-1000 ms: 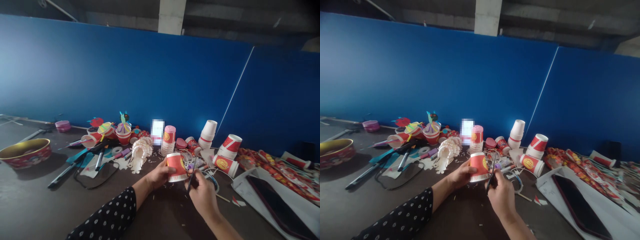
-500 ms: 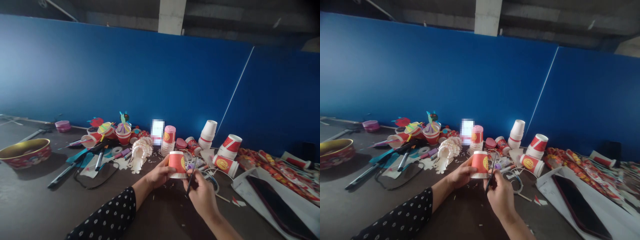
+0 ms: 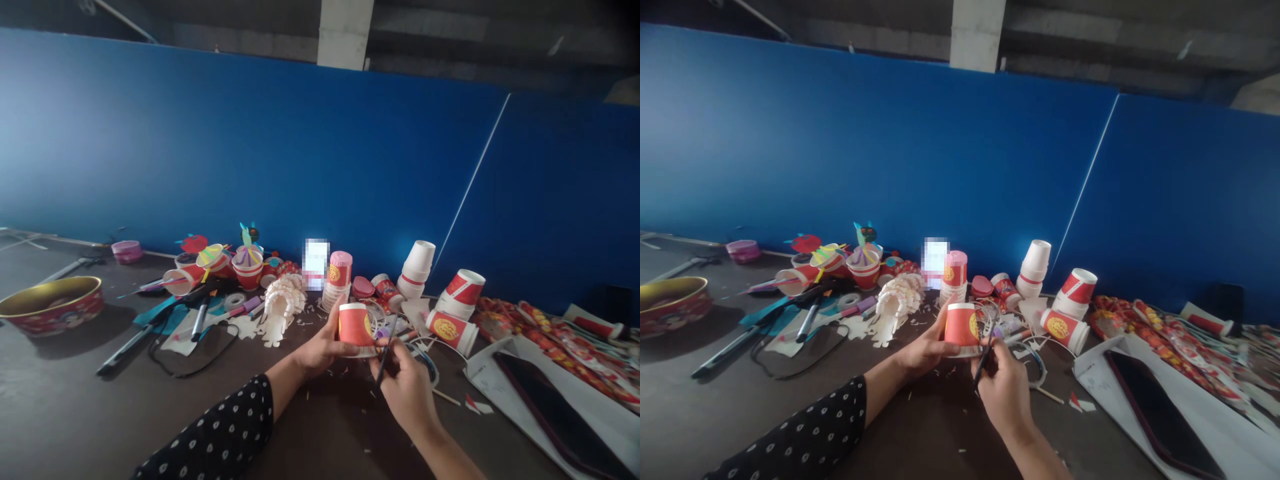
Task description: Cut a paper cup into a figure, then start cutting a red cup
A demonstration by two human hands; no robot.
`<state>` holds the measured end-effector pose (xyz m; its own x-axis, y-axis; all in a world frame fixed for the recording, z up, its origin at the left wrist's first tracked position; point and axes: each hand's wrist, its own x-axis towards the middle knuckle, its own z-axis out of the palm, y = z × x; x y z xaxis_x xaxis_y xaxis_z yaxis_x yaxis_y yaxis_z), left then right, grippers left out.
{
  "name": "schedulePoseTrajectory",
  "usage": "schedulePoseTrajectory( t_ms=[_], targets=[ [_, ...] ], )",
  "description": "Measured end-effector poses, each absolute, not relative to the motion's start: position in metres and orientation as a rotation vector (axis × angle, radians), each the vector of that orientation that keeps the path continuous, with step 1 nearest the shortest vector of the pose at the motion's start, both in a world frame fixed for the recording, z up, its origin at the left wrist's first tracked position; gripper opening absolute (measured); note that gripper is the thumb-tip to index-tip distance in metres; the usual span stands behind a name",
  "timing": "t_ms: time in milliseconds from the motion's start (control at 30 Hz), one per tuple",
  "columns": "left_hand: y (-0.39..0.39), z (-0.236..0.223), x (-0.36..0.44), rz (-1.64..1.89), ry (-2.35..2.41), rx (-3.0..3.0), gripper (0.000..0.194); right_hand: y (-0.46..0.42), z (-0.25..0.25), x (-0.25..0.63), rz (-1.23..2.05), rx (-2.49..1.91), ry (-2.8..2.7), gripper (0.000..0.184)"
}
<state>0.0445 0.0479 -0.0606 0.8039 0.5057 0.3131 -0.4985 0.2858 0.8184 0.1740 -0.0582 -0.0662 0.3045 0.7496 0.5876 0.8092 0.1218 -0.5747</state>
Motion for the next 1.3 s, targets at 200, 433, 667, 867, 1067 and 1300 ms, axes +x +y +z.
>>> schedulePoseTrajectory(
  t_ms=[200, 433, 667, 867, 1067, 1300],
  targets=[
    [0.047, -0.059, 0.045, 0.666, 0.063, 1.142, 0.095, -0.058, -0.065, 0.173, -0.067, -1.605, -1.448, 0.015],
    [0.050, -0.065, 0.044, 0.668, 0.108, 1.160, 0.090, -0.057, -0.064, 0.172, -0.081, -1.598, -1.445, 0.016],
    [0.050, -0.064, 0.044, 0.656, 0.052, 1.101, 0.071, -0.059, -0.061, 0.171, -0.075, -1.571, -1.452, 0.018],
    [0.049, -0.064, 0.046, 0.722, 0.017, 1.085, 0.062, -0.059, -0.063, 0.170, -0.009, -1.561, -1.487, 0.017],
    [0.053, -0.064, 0.047, 0.723, 0.055, 0.995, 0.068, -0.061, -0.064, 0.168, 0.057, -1.537, -1.506, 0.018],
    [0.054, -0.067, 0.049, 0.744, 0.128, 1.013, 0.051, -0.062, -0.061, 0.164, 0.129, -1.516, -1.570, 0.020]
  ],
)
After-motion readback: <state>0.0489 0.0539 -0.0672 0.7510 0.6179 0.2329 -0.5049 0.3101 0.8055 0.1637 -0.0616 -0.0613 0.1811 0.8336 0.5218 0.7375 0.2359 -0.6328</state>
